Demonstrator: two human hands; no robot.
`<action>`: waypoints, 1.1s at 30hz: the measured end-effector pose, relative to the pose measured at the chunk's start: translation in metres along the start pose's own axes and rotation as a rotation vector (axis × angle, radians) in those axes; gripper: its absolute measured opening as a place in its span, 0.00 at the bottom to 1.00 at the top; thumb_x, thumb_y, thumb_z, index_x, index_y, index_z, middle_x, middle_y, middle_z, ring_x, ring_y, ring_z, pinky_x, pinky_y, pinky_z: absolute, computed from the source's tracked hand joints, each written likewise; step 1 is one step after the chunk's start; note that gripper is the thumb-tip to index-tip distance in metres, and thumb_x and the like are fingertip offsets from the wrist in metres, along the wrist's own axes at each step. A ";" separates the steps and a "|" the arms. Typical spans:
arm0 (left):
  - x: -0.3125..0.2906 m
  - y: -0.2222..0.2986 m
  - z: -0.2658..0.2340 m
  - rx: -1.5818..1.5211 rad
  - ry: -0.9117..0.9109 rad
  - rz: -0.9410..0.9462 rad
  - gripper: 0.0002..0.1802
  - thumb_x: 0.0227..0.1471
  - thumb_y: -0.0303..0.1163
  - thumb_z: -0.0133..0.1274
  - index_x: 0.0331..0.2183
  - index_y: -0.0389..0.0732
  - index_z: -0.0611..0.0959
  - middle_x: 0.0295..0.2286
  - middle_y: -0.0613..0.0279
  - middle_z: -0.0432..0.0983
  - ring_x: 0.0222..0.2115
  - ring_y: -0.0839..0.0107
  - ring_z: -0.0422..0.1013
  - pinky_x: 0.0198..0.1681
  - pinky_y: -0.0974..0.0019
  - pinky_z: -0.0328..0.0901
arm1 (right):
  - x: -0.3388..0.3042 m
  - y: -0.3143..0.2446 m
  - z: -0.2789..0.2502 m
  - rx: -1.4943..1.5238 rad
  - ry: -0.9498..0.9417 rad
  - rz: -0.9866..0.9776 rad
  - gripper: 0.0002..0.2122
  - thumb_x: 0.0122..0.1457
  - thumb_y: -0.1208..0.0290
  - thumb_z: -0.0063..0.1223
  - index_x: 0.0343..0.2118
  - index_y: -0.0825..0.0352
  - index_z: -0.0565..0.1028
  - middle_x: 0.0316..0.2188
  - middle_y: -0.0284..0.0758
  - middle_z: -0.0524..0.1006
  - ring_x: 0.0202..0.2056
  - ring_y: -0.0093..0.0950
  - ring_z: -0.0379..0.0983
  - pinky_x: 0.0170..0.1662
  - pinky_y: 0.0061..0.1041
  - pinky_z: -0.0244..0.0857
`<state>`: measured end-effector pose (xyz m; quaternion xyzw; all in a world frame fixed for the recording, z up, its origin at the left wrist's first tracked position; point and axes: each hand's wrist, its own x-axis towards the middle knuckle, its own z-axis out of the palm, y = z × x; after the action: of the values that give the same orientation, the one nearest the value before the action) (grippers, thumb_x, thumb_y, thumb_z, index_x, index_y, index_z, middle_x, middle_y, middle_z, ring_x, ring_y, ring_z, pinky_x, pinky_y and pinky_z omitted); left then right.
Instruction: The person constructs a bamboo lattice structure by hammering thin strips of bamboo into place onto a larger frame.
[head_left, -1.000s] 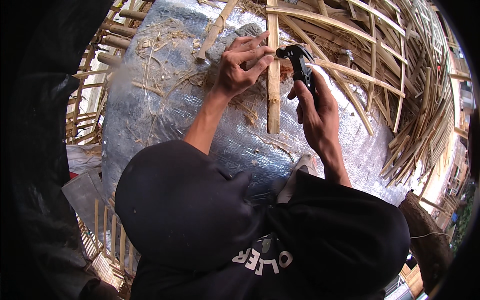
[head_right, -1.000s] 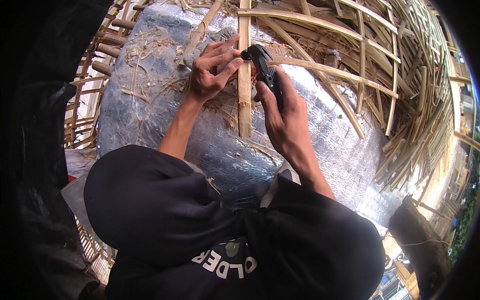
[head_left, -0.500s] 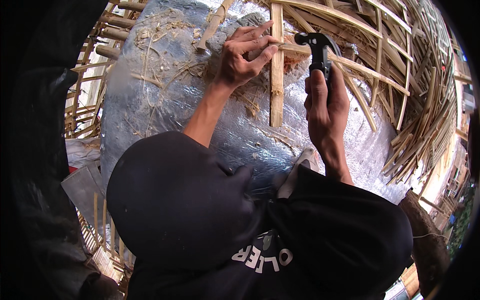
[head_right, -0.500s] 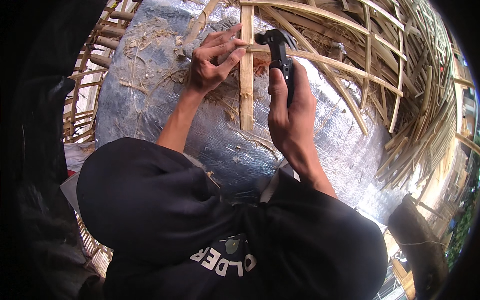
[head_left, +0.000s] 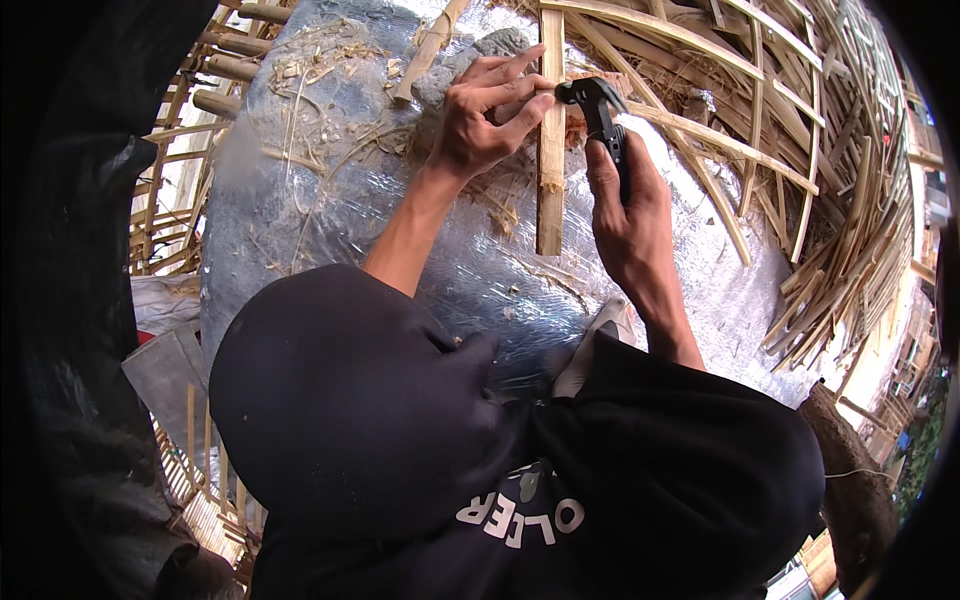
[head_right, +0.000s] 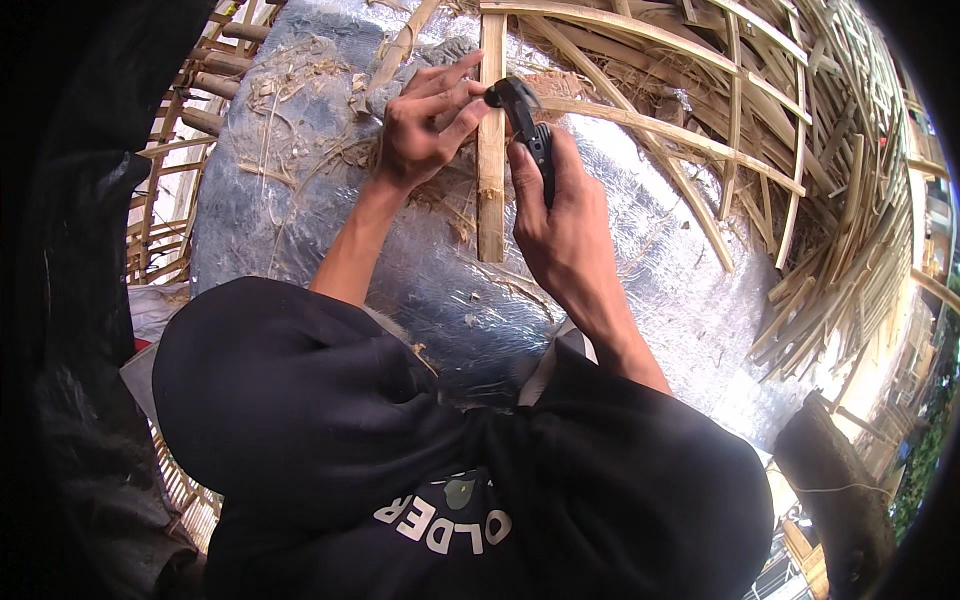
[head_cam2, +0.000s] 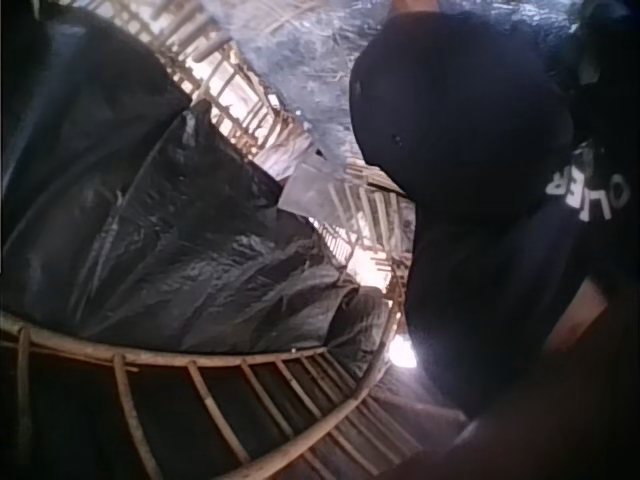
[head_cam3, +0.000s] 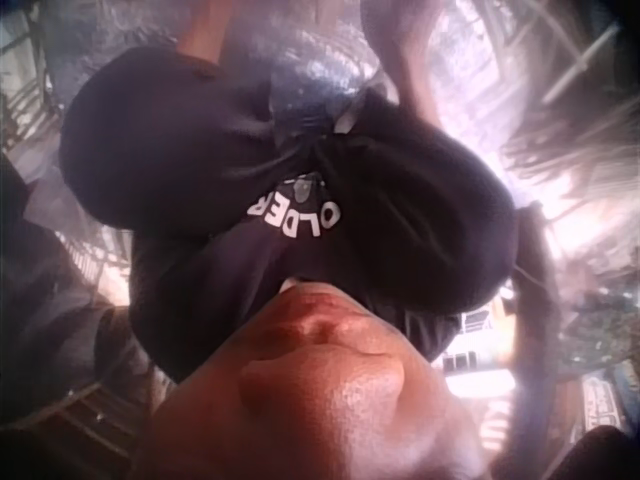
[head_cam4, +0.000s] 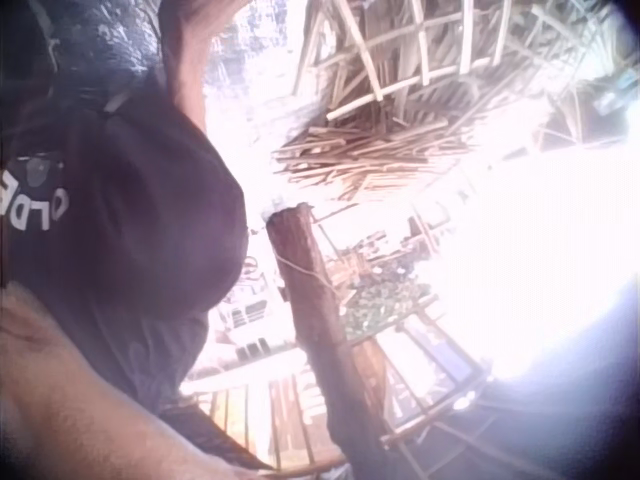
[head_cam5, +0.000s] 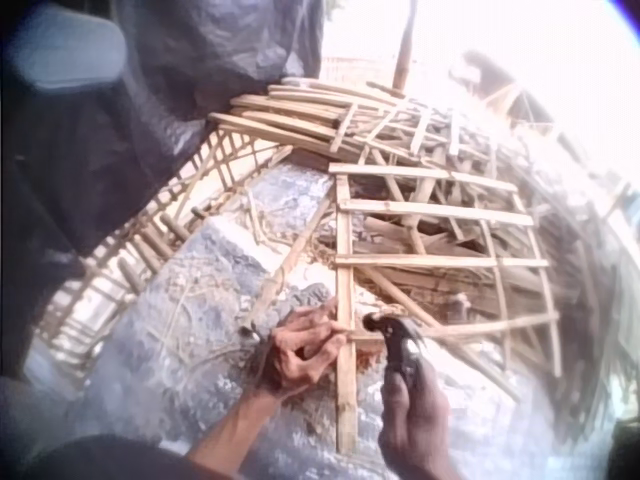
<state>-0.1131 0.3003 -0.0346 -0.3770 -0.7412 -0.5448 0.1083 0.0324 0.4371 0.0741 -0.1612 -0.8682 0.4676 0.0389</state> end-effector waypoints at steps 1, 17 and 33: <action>0.001 -0.001 0.000 -0.009 0.004 0.003 0.10 0.52 0.33 0.61 0.36 0.40 0.89 0.50 0.55 0.79 0.47 0.60 0.75 0.53 0.60 0.68 | 0.003 0.003 0.002 0.020 0.037 0.013 0.10 0.70 0.67 0.47 0.43 0.71 0.68 0.20 0.39 0.72 0.21 0.26 0.68 0.25 0.27 0.61; 0.001 0.001 0.000 -0.016 -0.004 -0.020 0.11 0.52 0.32 0.61 0.37 0.39 0.89 0.50 0.54 0.79 0.49 0.60 0.74 0.54 0.60 0.68 | 0.004 0.003 0.003 0.035 0.055 -0.008 0.18 0.71 0.57 0.43 0.42 0.72 0.71 0.23 0.33 0.71 0.23 0.21 0.66 0.27 0.24 0.61; 0.000 0.000 0.001 -0.022 0.008 -0.006 0.11 0.52 0.34 0.61 0.37 0.40 0.89 0.50 0.56 0.79 0.48 0.61 0.74 0.52 0.60 0.68 | 0.004 0.007 0.004 -0.001 0.113 -0.093 0.15 0.71 0.61 0.44 0.40 0.72 0.71 0.20 0.37 0.73 0.20 0.23 0.67 0.23 0.27 0.59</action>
<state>-0.1130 0.3017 -0.0351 -0.3737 -0.7359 -0.5546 0.1057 0.0300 0.4390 0.0656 -0.1468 -0.8716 0.4548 0.1094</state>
